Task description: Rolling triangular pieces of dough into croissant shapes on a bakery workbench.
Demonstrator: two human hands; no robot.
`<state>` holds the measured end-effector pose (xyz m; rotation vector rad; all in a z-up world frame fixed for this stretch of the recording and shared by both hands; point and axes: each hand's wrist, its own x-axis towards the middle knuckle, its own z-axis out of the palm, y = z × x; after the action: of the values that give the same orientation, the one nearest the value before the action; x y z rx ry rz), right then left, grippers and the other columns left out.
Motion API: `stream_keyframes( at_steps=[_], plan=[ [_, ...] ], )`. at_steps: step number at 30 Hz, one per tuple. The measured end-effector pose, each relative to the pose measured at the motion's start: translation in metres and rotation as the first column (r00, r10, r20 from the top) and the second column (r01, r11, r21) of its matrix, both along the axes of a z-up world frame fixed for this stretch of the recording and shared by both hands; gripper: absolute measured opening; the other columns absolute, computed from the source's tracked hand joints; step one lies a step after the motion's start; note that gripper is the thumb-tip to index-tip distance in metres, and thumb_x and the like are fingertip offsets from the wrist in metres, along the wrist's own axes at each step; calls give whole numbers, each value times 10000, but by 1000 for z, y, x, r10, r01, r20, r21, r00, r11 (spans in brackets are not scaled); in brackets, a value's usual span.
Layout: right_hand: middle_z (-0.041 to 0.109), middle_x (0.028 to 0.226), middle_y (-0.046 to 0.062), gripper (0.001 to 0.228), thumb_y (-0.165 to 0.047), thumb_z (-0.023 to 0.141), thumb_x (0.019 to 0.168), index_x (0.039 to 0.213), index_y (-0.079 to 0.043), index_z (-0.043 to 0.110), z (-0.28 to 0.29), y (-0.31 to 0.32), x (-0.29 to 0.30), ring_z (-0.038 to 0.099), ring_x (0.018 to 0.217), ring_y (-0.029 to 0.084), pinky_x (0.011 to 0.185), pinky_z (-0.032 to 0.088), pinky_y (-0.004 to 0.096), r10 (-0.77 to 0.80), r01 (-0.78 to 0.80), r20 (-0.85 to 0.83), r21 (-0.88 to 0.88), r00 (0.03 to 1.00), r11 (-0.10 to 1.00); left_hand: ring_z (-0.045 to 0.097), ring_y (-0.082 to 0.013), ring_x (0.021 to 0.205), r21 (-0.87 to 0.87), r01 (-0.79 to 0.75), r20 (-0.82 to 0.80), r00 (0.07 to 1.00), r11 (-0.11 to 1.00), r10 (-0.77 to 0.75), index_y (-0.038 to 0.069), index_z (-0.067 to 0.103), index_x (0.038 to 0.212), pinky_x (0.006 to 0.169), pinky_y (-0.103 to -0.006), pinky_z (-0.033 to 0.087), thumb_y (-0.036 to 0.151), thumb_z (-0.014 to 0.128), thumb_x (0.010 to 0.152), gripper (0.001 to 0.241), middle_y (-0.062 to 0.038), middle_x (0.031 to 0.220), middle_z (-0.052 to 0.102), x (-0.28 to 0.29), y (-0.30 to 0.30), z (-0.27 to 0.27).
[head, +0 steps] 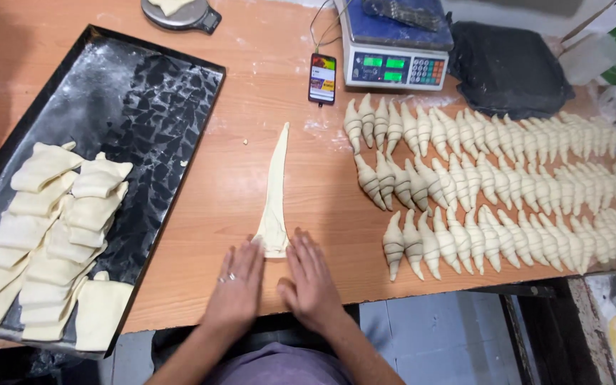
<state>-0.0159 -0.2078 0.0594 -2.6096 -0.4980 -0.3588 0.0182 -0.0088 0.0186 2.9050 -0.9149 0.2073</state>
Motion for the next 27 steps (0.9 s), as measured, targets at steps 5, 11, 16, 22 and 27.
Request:
stream_keyframes(
  at_steps=[5, 11, 16, 22, 27],
  plan=[
    [328, 1615, 289, 830, -424, 652, 934, 1514, 107, 386, -12, -1, 50, 260, 1526, 418, 1227, 162, 546, 34, -48, -151, -85, 988, 995, 246, -378, 1506, -304, 76, -147, 981, 950, -125, -57, 328, 1499, 1201, -587, 150, 342, 547, 902, 751, -236, 1589, 329, 32, -14, 16],
    [559, 1364, 250, 625, -368, 752, 897, 1315, 49, 548, -13, -17, 92, 502, 1314, 424, 1129, 375, 518, 33, -34, 20, 68, 999, 997, 389, -375, 1418, -380, 88, -136, 979, 921, -149, -7, 464, 1441, 1165, -520, 297, 349, 623, 877, 686, -210, 1507, 444, 98, -15, 17],
    [697, 1140, 137, 305, -199, 780, 922, 1183, -75, 680, -39, -24, 42, 656, 1070, 363, 941, 537, 454, 95, -67, -98, 257, 991, 964, 564, -286, 1283, -306, 97, -433, 871, 947, -230, 140, 604, 1338, 1134, -407, 442, 334, 557, 971, 417, -76, 1331, 619, 60, 0, 37],
    [548, 1438, 232, 566, -197, 733, 849, 1377, -56, 586, 3, 6, -10, 481, 1366, 432, 1123, 387, 516, -92, 92, -9, -12, 996, 996, 506, -365, 1343, -227, 162, -14, 985, 960, -169, -16, 552, 1403, 1129, -524, 361, 182, 521, 832, 605, -185, 1401, 576, -6, 1, 1],
    [281, 1619, 330, 872, -431, 660, 953, 1548, 107, 316, -6, 13, 16, 268, 1505, 450, 1215, 152, 557, 43, -46, -204, -10, 978, 999, 256, -378, 1509, -375, 111, -102, 982, 920, -159, -89, 374, 1503, 1212, -557, 158, 380, 547, 938, 754, -269, 1591, 339, 14, -8, 15]
  ],
)
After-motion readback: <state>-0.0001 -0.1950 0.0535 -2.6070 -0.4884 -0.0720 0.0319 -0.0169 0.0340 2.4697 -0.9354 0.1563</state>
